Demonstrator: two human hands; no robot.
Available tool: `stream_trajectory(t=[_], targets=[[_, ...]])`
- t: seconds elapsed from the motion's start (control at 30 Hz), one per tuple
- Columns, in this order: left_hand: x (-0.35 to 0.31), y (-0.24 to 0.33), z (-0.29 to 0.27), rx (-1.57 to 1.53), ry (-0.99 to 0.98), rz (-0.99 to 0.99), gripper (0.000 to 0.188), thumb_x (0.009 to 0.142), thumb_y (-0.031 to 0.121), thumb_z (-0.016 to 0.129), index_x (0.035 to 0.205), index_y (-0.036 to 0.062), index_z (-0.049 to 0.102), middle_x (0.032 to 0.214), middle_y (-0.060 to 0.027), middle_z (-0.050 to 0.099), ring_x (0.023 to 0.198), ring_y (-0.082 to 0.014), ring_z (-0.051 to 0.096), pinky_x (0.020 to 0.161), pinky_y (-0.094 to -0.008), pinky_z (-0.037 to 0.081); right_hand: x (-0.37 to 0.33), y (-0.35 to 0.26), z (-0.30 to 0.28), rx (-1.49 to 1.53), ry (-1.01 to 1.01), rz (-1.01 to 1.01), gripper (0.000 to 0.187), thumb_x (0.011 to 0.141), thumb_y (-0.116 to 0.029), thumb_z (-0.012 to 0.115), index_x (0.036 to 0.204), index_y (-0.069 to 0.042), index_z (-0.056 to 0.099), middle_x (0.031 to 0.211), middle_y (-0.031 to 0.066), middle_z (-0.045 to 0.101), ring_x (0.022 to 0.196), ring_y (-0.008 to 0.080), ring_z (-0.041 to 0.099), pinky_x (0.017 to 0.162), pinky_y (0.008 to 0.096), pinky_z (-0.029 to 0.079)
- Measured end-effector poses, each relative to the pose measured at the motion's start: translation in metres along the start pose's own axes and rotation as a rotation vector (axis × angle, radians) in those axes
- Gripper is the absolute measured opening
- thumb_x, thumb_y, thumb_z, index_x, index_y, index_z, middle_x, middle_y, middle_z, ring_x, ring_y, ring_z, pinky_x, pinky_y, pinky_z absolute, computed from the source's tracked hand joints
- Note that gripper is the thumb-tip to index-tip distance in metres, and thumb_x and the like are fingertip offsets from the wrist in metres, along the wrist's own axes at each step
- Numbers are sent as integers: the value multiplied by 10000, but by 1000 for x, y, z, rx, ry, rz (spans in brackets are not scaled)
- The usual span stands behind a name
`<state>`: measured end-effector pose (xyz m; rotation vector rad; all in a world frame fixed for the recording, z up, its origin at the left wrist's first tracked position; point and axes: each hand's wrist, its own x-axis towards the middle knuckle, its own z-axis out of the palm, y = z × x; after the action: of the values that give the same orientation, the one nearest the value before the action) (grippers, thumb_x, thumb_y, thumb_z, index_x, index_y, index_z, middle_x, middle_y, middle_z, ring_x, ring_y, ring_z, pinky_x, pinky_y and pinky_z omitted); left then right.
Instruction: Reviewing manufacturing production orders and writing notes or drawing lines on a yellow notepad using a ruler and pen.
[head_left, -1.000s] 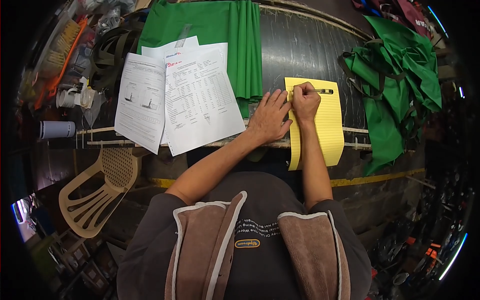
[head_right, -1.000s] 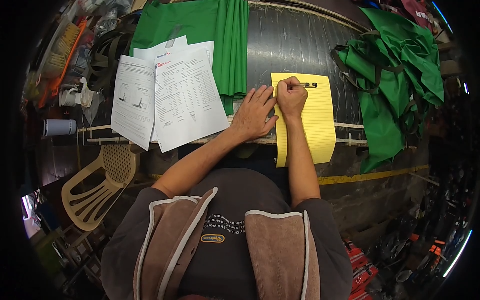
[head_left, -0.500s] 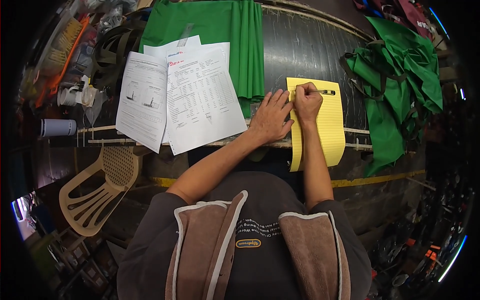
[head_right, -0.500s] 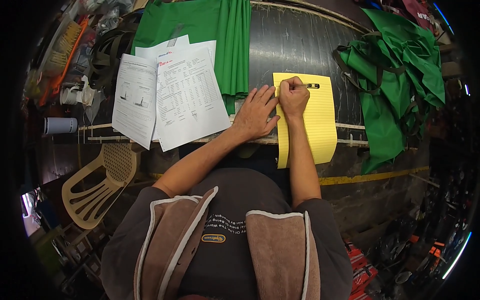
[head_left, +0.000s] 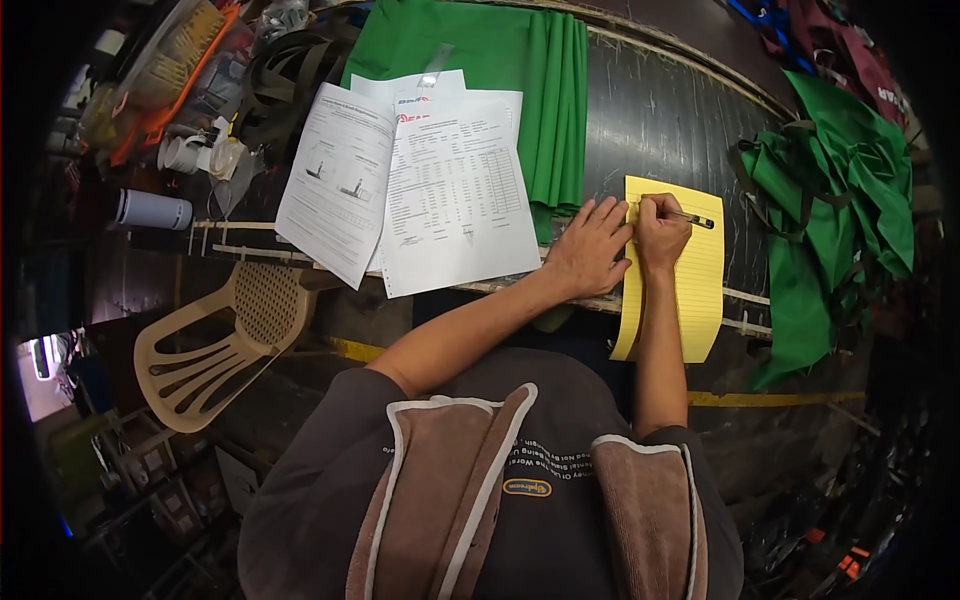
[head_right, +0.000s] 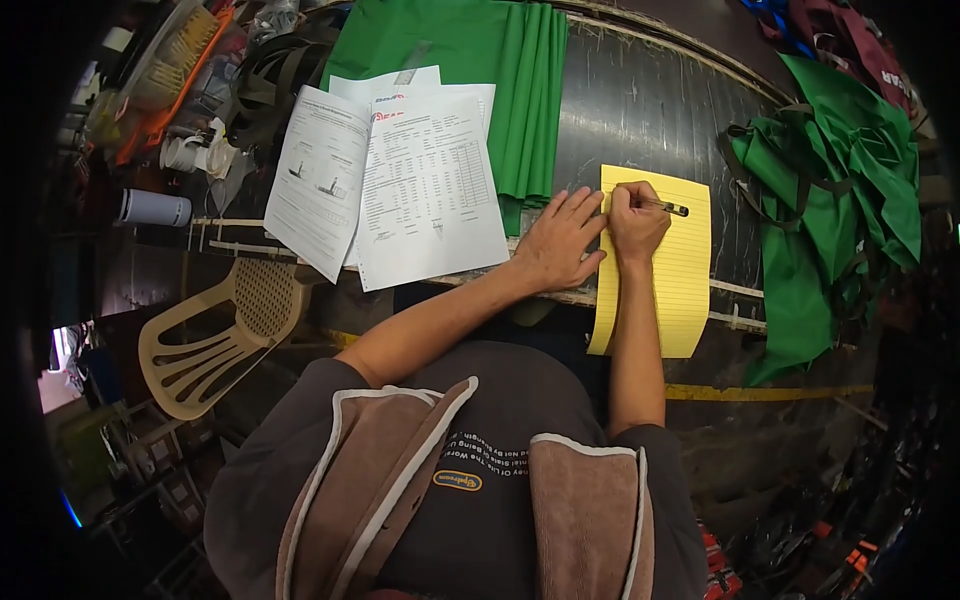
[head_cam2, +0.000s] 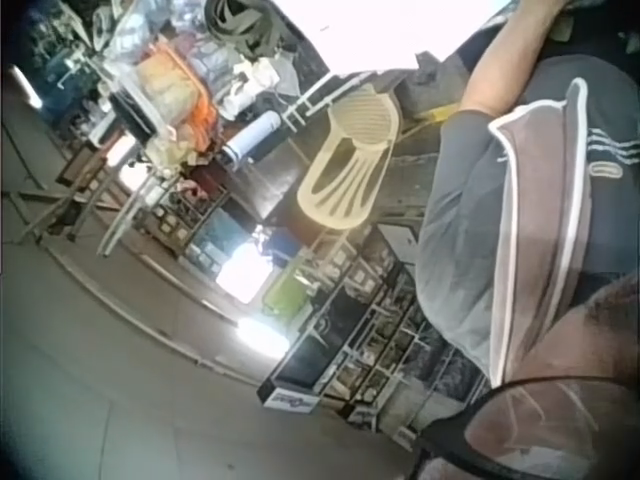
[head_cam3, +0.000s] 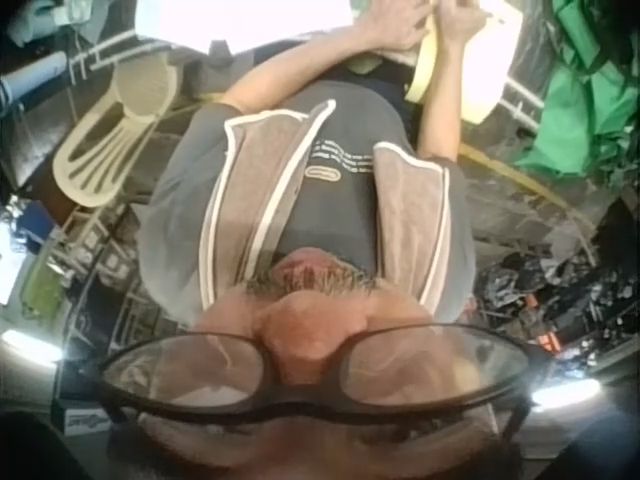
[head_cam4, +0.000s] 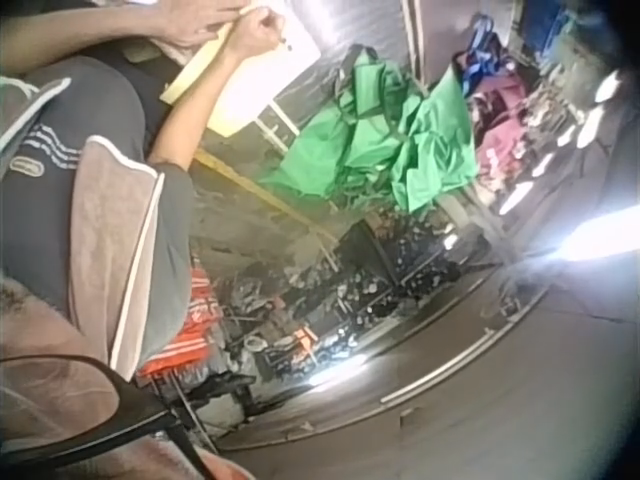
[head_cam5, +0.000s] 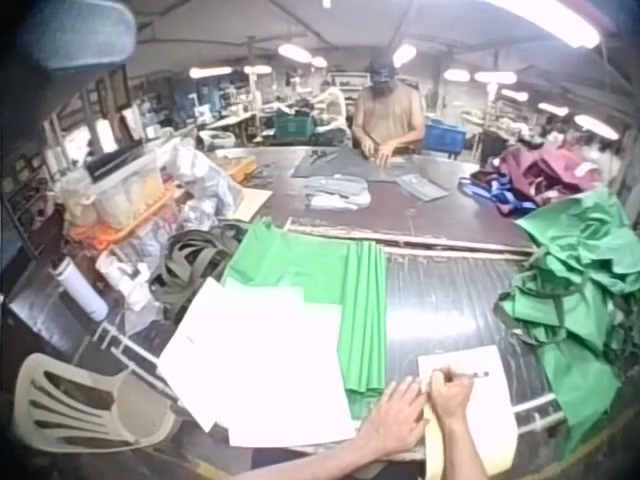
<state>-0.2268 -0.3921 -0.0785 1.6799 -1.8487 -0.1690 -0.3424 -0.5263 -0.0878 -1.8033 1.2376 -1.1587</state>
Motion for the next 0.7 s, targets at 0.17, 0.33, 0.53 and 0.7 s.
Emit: stream_trajectory(t=[0.17, 0.33, 0.53, 0.7], targets=[[2, 2, 1, -21, -9, 5, 598, 966, 366, 732, 1426, -4, 640, 1605, -255, 512, 1552, -439, 424, 1310, -583, 299, 1, 4, -4, -8, 5, 15, 138, 921, -100, 709, 854, 9, 763, 679, 52, 717, 645, 96, 654, 623, 305, 532], [-2, -4, 0, -9, -19, -22, 607, 976, 381, 716, 1453, 15, 638, 1629, -257, 507, 1557, -428, 426, 1298, -580, 301, 6, 18, 4, 197, 25, 70, 142, 924, -86, 708, 825, 15, 725, 676, 34, 677, 659, 73, 597, 638, 289, 513], [-1, -3, 4, -11, -3, 3, 613, 984, 384, 708, 1463, 8, 641, 1618, -257, 514, 1548, -426, 433, 1298, -578, 301, 5, 8, -1, 110, 24, 57, 162, 960, -58, 673, 820, 22, 686, 727, -36, 640, 695, 50, 550, 637, 259, 467], [0, -2, 4, -17, 10, 10, 614, 983, 385, 709, 1463, 6, 642, 1609, -256, 518, 1542, -425, 438, 1295, -578, 306, 6, 11, -2, 97, 30, 42, 155, 926, -84, 698, 816, 26, 711, 670, 28, 674, 645, 77, 599, 630, 298, 512]])
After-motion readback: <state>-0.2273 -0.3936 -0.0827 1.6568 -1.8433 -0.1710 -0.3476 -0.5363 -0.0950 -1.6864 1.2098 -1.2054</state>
